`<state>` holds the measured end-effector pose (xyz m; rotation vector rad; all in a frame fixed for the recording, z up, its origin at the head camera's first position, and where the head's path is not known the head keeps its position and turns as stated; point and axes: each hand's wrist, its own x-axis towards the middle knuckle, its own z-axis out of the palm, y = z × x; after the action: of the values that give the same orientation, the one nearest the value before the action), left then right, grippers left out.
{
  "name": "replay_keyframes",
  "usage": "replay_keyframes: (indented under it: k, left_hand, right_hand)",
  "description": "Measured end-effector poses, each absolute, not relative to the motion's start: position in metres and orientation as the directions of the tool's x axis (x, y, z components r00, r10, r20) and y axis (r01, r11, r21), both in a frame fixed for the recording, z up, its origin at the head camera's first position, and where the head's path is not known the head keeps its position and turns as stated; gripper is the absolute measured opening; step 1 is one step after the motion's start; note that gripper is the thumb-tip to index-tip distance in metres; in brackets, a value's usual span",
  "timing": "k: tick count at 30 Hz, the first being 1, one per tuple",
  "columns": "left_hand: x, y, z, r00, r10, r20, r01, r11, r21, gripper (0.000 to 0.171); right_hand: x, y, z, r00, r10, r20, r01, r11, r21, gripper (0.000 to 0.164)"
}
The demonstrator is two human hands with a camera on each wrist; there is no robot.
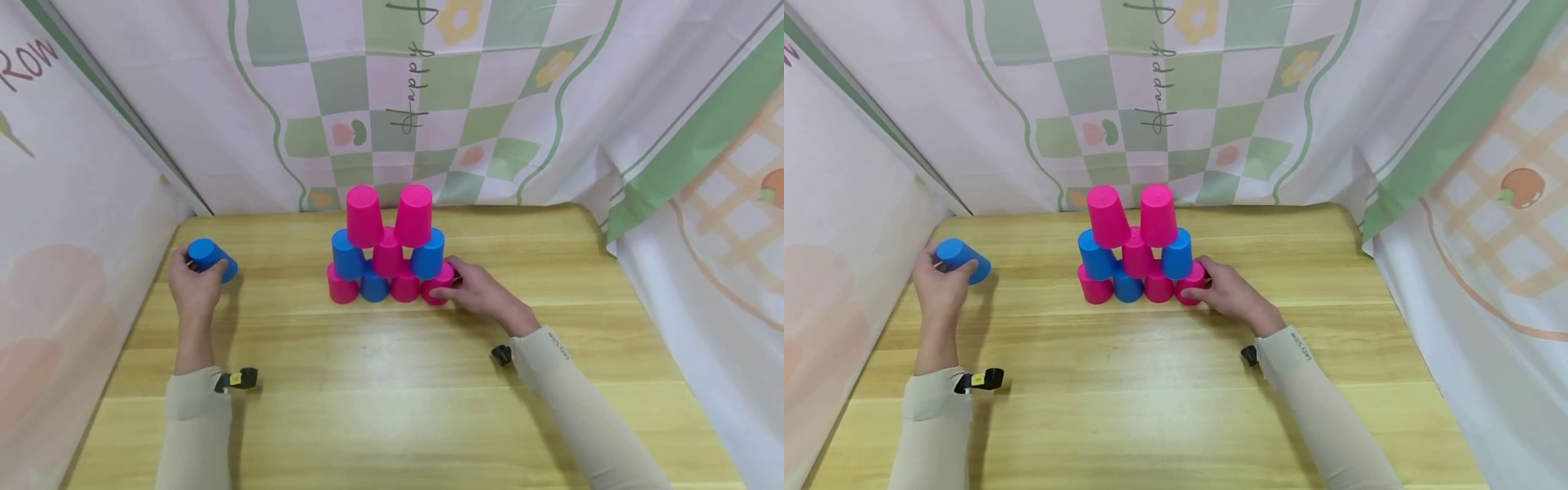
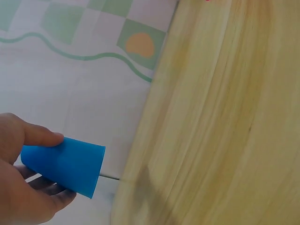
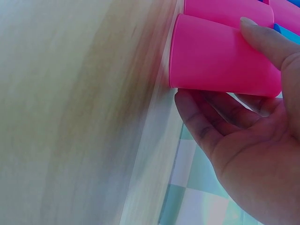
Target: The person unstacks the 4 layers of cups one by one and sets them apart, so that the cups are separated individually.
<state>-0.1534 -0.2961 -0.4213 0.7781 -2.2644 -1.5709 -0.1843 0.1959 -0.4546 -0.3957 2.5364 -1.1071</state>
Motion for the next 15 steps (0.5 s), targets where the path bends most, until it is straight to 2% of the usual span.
replay_keyframes:
  k: [8,15]
  left_hand:
    - [-0.162,-0.298,-0.423,-0.826,-0.559,-0.073,-0.271,0.281,0.921,0.066]
    - [-0.158,-0.302,-0.431,-0.82,-0.559,-0.123,-0.322,0.272,0.907,0.069]
  right_hand:
    - [-0.189,0.197,-0.452,-0.91,-0.376,-0.174,-0.125,0.651,-0.748,0.058]
    - [-0.183,0.197,-0.456,-0.903,-0.385,-0.189,-0.119,0.649,-0.751,0.059]
